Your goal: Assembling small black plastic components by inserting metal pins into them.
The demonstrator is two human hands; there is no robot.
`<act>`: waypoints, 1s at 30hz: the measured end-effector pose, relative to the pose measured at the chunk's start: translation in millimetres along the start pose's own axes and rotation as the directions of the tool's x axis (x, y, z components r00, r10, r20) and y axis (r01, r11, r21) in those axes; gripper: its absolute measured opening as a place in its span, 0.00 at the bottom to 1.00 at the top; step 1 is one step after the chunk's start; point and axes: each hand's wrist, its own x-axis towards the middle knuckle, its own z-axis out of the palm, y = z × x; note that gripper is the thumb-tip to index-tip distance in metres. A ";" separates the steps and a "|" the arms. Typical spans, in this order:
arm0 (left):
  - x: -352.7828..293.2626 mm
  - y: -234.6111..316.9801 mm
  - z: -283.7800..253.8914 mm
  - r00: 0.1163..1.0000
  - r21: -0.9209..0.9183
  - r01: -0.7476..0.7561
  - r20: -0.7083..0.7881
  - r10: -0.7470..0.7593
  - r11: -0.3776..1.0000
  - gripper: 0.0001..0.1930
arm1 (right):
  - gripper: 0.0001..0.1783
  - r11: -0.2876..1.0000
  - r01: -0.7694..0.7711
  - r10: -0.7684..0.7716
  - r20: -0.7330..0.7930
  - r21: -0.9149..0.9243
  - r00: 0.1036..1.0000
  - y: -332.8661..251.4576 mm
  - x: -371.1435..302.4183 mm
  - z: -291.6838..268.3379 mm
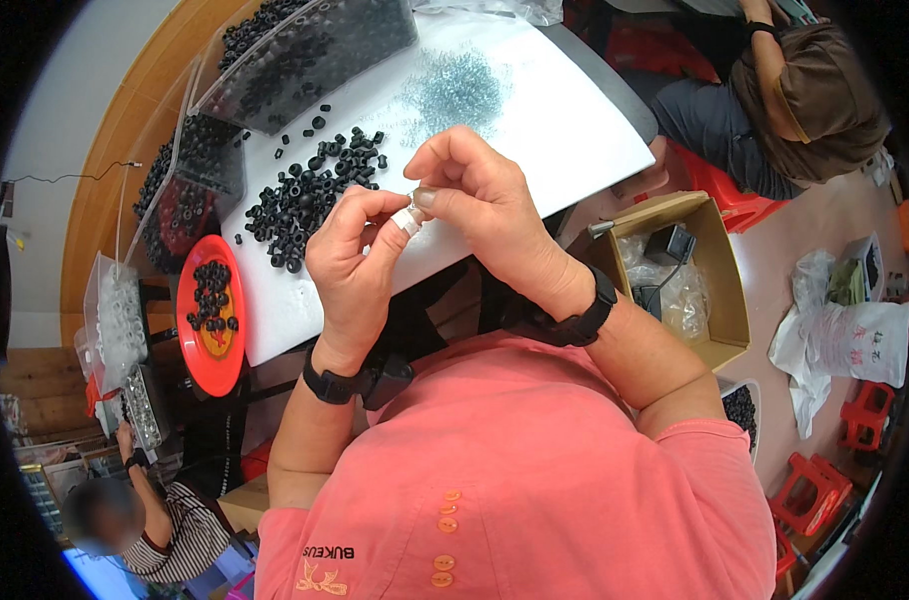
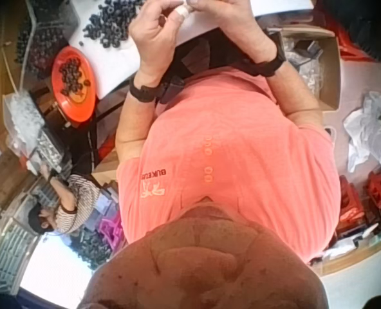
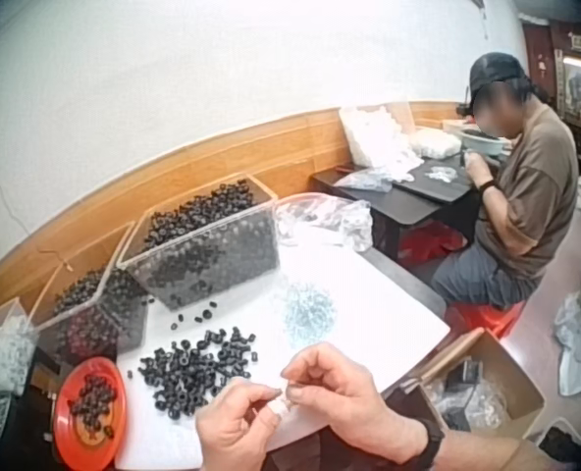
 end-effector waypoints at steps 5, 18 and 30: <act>4.6 2.8 3.4 0.998 0.017 0.016 -0.069 -0.015 1.000 0.08 | 0.09 0.996 -0.070 0.069 0.036 0.050 0.997 2.4 1.2 -4.1; 0.1 -4.1 -0.8 0.984 -0.126 0.172 0.076 -0.163 0.977 0.08 | 0.10 0.998 -0.055 0.054 0.021 0.028 0.998 4.0 2.1 -4.8; 5.6 14.3 -9.2 0.826 -0.398 0.563 0.236 -0.512 0.724 0.06 | 0.09 0.997 0.048 -0.048 0.004 -0.061 0.999 0.8 -1.0 0.9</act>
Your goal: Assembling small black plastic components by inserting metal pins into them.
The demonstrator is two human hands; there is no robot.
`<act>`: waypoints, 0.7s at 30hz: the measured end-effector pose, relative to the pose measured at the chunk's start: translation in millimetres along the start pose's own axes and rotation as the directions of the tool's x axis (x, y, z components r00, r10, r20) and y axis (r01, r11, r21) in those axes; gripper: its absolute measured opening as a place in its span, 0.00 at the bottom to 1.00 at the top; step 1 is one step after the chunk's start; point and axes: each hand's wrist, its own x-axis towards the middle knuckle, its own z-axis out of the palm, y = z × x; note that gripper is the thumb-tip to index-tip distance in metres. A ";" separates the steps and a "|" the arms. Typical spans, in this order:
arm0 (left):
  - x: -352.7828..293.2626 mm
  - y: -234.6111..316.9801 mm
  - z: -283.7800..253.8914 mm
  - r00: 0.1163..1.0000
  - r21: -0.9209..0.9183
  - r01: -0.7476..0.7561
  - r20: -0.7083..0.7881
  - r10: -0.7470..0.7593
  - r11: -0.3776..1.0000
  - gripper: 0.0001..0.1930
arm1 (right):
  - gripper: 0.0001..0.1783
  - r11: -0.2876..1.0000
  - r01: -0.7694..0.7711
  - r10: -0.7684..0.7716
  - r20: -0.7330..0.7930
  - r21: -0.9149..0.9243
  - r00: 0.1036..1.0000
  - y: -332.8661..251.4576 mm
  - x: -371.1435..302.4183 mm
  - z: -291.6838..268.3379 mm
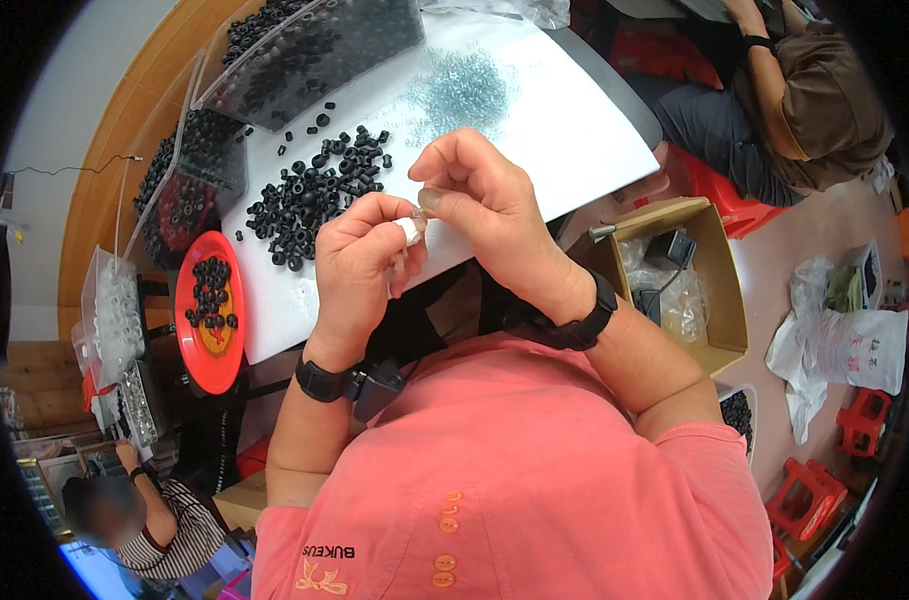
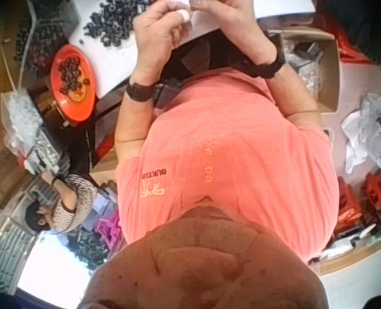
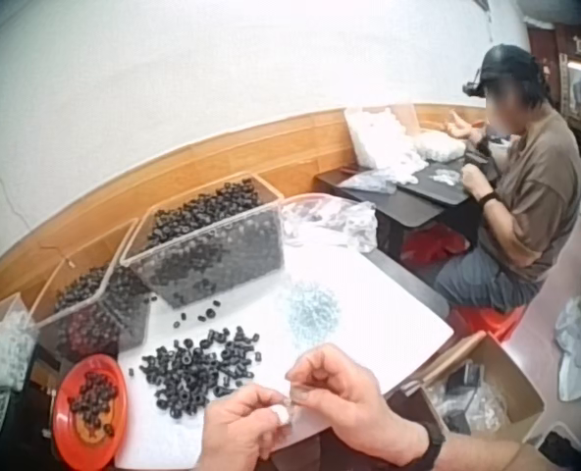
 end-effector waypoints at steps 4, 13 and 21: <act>-2.3 9.0 -0.7 0.969 -0.314 0.238 0.140 -0.203 0.919 0.07 | 0.08 0.989 0.110 -0.107 0.040 -0.097 0.993 -0.7 -2.5 -0.6; -2.7 9.7 -13.5 0.985 -0.181 0.156 -0.039 -0.166 0.971 0.08 | 0.11 0.675 0.310 -0.326 0.106 -0.670 0.940 -2.5 11.5 -15.0; -10.4 -7.4 -10.2 0.993 -0.185 0.108 -0.020 -0.114 0.977 0.07 | 0.14 0.105 0.394 -0.515 0.289 -0.913 0.807 15.8 19.6 -13.1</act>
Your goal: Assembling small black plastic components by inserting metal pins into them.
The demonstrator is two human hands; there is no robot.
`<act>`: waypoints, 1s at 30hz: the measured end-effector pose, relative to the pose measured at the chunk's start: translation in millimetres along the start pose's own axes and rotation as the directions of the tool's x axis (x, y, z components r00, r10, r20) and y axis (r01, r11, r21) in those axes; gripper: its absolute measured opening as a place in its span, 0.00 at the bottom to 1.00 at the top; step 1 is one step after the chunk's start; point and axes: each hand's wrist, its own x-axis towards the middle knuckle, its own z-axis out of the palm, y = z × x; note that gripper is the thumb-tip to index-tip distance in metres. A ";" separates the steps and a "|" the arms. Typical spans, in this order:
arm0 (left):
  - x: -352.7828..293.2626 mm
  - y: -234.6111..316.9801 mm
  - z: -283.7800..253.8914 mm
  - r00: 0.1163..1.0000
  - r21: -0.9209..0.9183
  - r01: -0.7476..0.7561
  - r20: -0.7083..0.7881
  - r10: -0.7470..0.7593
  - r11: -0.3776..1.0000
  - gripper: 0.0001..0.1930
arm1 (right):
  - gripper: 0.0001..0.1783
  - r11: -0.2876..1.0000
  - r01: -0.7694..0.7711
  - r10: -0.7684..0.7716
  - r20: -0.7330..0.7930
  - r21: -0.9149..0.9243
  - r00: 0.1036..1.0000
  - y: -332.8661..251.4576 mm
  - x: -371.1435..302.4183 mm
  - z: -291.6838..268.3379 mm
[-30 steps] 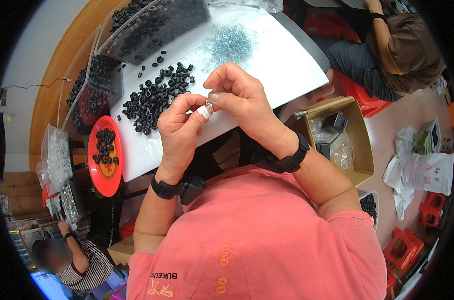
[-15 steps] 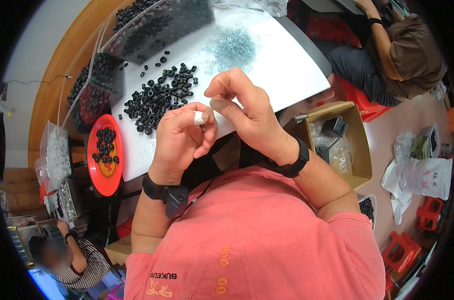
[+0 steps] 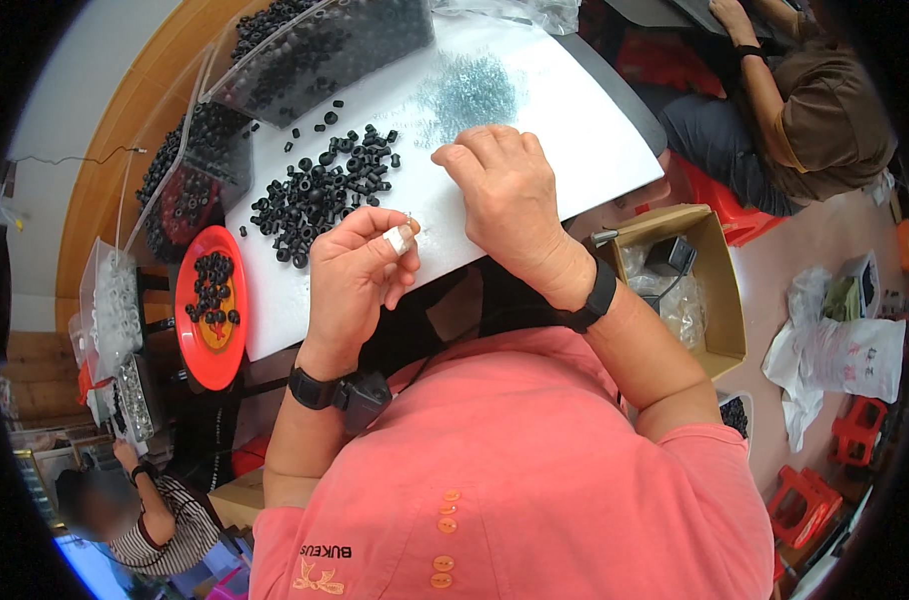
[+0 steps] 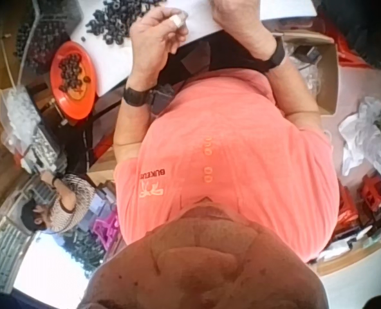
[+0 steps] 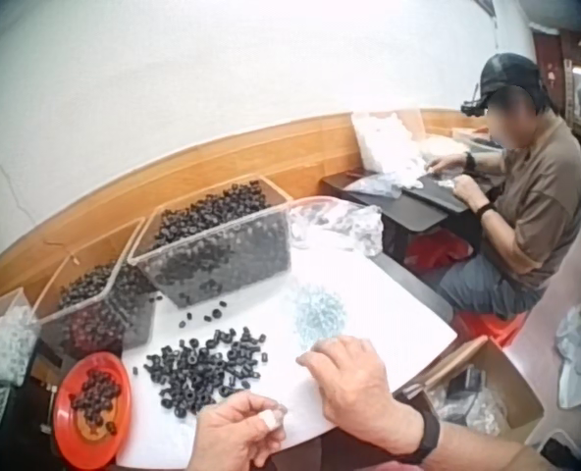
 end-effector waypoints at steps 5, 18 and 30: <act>-2.4 1.4 -1.1 1.000 0.001 0.022 0.013 -0.022 1.000 0.06 | 0.09 0.888 -0.155 0.119 0.109 0.433 0.987 -8.0 0.3 -14.7; -9.5 12.3 -0.8 1.000 0.119 0.021 0.012 -0.022 0.993 0.04 | 0.05 0.401 -0.542 0.160 0.527 0.738 0.835 -15.2 -7.6 -21.1; 49.8 37.5 -93.4 0.749 0.982 -0.153 0.190 0.635 -0.113 0.10 | 0.06 0.278 -0.574 0.315 0.491 0.770 0.812 -19.1 -13.5 -12.6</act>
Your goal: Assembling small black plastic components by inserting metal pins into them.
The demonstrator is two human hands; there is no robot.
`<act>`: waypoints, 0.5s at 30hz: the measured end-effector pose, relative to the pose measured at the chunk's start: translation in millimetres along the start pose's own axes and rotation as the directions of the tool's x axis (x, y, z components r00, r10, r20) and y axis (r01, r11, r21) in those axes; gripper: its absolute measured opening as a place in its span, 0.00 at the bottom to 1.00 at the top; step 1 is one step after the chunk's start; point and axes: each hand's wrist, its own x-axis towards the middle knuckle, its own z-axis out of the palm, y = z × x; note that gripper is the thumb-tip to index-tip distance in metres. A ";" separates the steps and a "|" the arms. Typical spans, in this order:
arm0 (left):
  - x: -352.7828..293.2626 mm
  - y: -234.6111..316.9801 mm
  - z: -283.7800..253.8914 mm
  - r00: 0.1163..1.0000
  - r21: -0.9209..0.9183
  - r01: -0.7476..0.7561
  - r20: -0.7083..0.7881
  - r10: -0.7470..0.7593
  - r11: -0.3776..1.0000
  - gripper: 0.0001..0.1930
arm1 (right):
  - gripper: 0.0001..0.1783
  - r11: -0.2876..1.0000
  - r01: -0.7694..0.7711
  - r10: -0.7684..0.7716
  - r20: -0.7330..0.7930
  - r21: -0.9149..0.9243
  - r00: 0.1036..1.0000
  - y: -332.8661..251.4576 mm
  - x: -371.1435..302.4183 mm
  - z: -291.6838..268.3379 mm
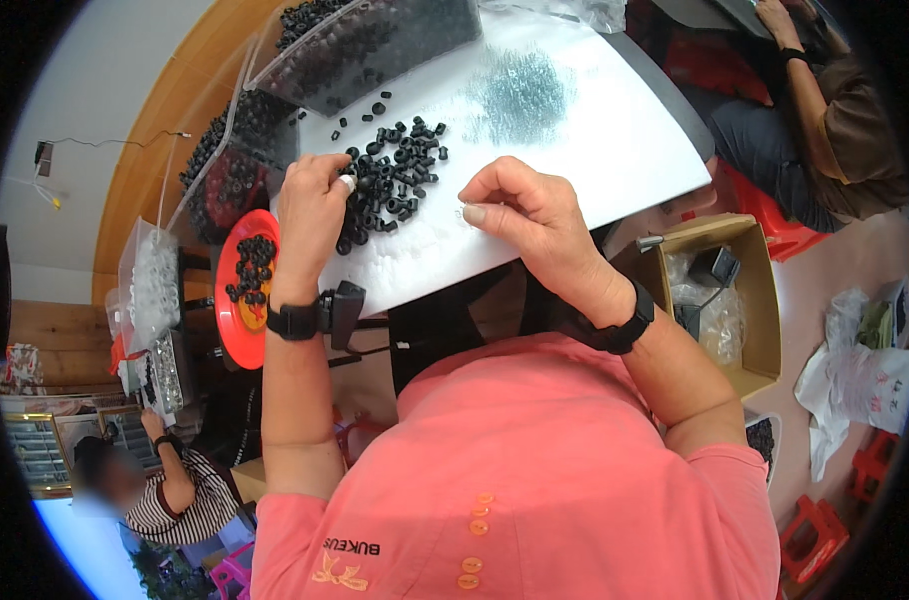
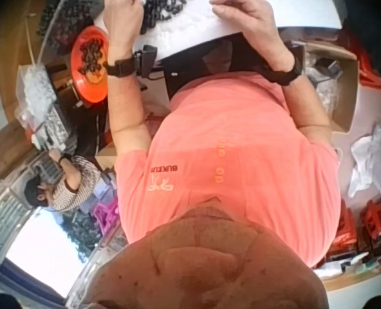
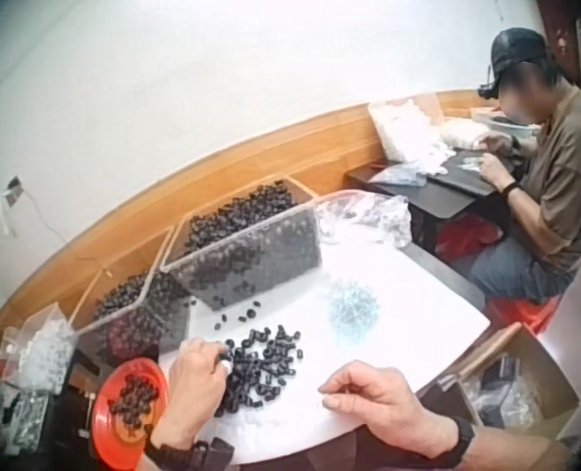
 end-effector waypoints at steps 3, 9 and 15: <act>6.2 -6.4 6.6 0.996 0.009 0.024 0.080 -0.024 1.000 0.10 | 0.06 1.000 0.019 -0.018 0.015 -0.023 1.000 0.8 -2.5 -1.3; -1.5 17.7 -24.0 0.996 -0.199 0.091 0.036 -0.085 0.976 0.10 | 0.06 0.996 0.074 -0.074 -0.002 -0.058 0.997 5.6 -2.2 -0.9; -65.9 78.8 -12.1 0.997 -0.426 -0.033 0.055 0.063 0.904 0.14 | 0.06 0.981 0.127 -0.130 -0.015 -0.149 0.991 6.9 -2.7 2.9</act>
